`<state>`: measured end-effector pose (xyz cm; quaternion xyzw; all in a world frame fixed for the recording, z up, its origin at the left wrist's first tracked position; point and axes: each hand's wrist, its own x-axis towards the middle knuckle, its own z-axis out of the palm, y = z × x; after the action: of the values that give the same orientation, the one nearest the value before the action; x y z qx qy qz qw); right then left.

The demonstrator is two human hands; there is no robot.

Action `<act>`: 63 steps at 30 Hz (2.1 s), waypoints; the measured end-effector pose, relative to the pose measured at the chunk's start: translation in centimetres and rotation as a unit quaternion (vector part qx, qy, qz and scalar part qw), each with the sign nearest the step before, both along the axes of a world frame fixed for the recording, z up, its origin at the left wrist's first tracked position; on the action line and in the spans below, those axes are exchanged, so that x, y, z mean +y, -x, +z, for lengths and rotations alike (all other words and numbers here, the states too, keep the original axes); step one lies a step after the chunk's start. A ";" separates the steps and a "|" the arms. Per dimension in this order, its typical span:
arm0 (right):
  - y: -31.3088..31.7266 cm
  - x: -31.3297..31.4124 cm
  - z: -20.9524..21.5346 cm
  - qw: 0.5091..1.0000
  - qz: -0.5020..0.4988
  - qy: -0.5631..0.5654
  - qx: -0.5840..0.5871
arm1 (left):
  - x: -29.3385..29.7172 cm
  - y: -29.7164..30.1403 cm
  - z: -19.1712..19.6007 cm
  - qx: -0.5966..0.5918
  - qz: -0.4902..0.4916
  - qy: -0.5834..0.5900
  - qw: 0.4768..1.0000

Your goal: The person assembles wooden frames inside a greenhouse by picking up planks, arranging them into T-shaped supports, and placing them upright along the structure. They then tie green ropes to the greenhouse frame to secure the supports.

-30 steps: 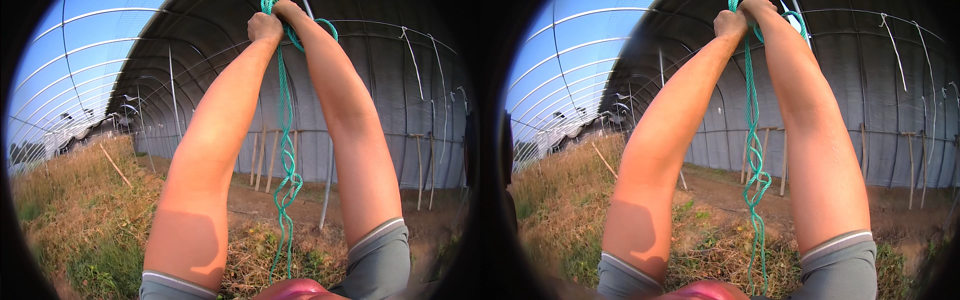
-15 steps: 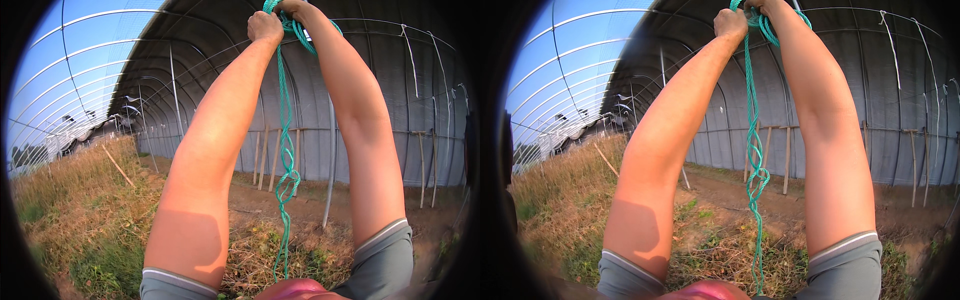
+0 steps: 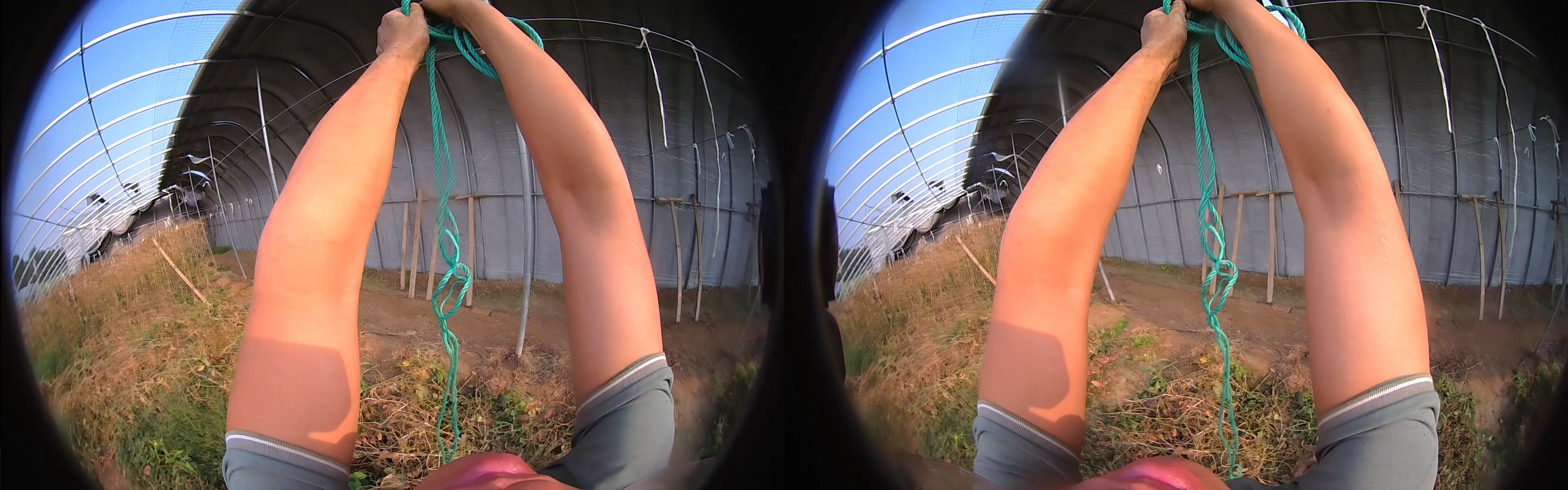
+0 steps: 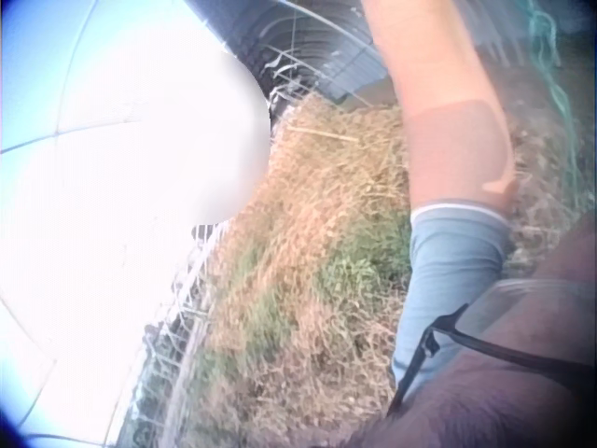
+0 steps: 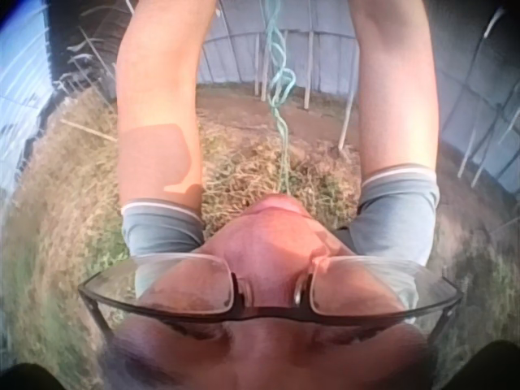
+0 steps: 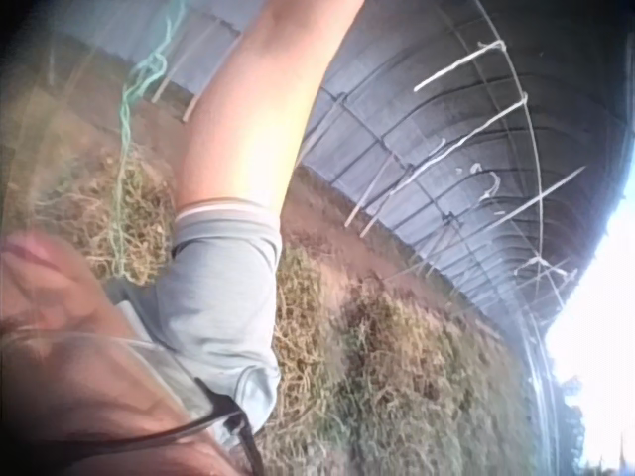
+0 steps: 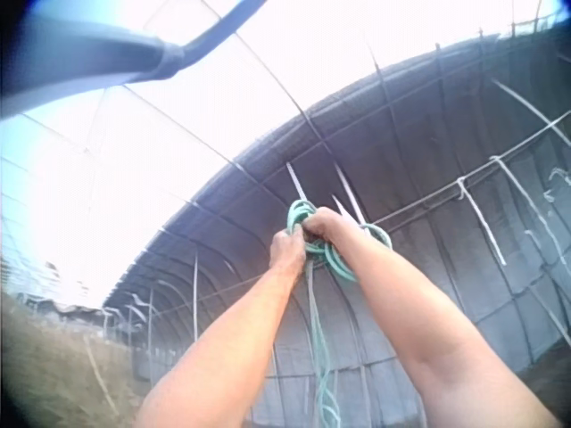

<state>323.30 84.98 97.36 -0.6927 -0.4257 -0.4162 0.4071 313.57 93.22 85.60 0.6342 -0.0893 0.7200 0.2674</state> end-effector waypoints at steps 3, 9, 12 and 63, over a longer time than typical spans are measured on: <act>0.1 0.2 0.3 0.999 0.004 0.015 -0.029 | 1.1 -0.4 0.6 -0.015 -0.095 -0.048 0.994; 3.9 -0.9 -0.5 0.977 -0.153 0.146 -0.001 | 2.4 -1.6 1.3 -0.028 -0.125 -0.057 0.990; 7.0 -1.9 -1.5 0.940 -0.275 0.200 0.014 | 2.8 -2.4 1.5 -0.031 -0.157 -0.065 0.985; 9.3 -5.3 -23.4 0.967 0.071 -0.193 -0.150 | -0.7 2.4 1.3 0.175 -0.221 -0.056 0.958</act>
<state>314.03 79.64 73.93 -0.4984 -0.4416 -0.5594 0.4936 311.14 92.56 86.88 0.7287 -0.2194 0.5143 0.3954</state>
